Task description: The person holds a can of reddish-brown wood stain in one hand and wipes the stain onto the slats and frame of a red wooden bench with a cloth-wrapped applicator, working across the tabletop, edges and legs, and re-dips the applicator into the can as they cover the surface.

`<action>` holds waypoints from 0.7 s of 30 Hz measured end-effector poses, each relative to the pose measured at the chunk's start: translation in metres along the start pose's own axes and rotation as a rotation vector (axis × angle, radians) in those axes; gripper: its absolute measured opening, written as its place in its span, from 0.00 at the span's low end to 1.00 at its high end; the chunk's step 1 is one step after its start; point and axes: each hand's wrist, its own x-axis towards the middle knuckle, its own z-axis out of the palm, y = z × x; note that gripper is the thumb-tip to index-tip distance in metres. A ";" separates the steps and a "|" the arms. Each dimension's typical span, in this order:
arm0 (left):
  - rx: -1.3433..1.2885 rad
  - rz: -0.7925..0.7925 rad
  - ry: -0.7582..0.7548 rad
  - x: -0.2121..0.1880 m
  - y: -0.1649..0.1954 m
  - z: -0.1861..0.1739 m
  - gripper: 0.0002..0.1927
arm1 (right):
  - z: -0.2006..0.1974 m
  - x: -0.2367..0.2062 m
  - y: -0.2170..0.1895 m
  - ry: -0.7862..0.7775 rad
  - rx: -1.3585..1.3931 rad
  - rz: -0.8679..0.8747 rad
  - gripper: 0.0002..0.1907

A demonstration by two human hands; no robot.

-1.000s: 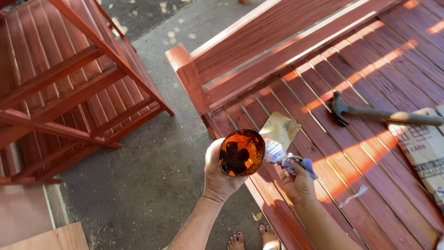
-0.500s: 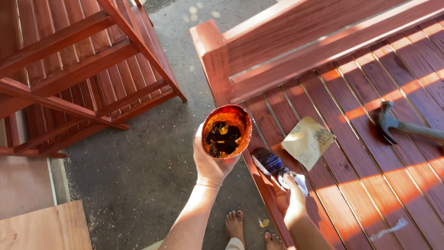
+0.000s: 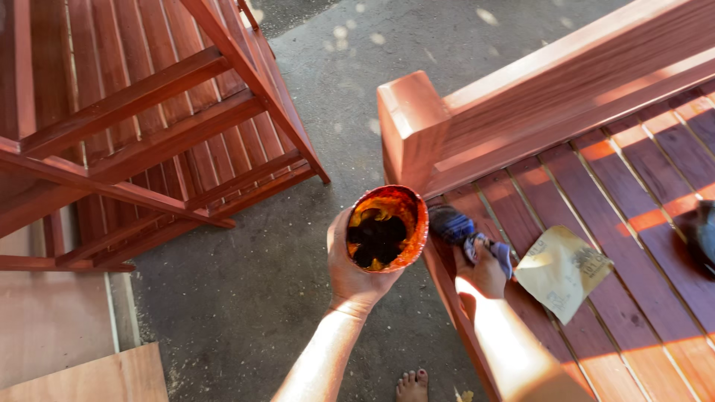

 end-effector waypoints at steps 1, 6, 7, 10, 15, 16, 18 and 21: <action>0.361 0.248 -0.074 -0.001 0.001 0.001 0.30 | 0.012 0.007 -0.006 0.100 0.199 0.068 0.06; -0.042 -0.094 0.061 -0.004 0.006 0.008 0.29 | 0.044 0.028 -0.053 0.639 0.260 0.369 0.16; 0.370 0.204 -0.042 -0.005 0.002 0.011 0.30 | 0.042 0.025 -0.057 0.629 0.210 0.306 0.16; 0.767 0.516 -0.174 -0.014 -0.010 0.020 0.34 | 0.032 0.012 -0.051 0.594 0.066 0.147 0.15; 1.482 1.027 -0.126 -0.036 -0.027 0.031 0.41 | -0.008 -0.018 -0.024 0.540 -0.092 0.023 0.14; 1.493 1.059 -0.118 -0.040 -0.030 0.033 0.42 | -0.019 -0.030 -0.021 0.528 -0.121 0.024 0.14; 1.508 1.125 -0.116 -0.043 -0.037 0.037 0.46 | -0.039 -0.053 -0.022 0.511 -0.175 0.014 0.14; 1.534 1.066 -0.140 -0.054 -0.050 0.039 0.41 | -0.074 -0.095 -0.021 0.411 -0.285 0.038 0.08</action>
